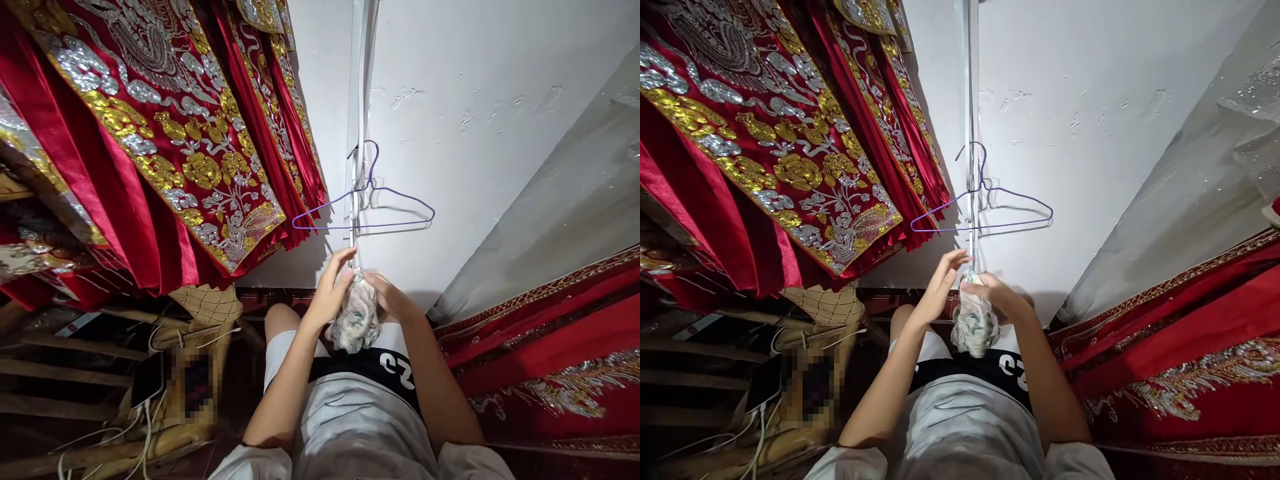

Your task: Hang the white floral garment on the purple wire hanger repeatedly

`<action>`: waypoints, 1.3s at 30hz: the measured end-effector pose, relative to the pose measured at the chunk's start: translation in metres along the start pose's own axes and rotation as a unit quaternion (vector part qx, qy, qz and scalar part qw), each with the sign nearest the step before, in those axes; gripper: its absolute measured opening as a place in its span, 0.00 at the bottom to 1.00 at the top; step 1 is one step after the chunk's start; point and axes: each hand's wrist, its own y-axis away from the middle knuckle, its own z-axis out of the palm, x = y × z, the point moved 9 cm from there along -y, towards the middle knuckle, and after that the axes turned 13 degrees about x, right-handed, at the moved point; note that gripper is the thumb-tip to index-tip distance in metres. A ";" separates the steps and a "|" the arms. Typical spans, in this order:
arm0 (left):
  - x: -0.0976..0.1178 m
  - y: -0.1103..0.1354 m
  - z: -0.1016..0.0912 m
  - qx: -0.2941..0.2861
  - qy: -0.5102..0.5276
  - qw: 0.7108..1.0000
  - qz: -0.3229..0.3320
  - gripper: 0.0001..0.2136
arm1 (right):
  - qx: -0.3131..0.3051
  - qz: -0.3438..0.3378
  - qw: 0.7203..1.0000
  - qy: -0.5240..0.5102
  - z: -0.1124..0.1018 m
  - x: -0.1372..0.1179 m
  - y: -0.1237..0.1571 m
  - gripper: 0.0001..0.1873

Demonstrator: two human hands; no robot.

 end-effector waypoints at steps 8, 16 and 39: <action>-0.071 0.006 -0.024 -0.224 -0.275 0.932 -0.074 0.25 | 0.147 -0.256 0.919 0.261 -0.066 -0.091 -0.028 0.13; -0.068 0.007 -0.053 -0.320 -0.527 0.785 -0.066 0.17 | 0.257 -0.323 0.874 0.257 -0.081 -0.059 -0.080 0.16; 0.047 -0.121 -0.067 -0.095 -0.304 0.930 0.185 0.15 | 0.368 -0.314 0.836 0.260 -0.127 -0.096 0.043 0.38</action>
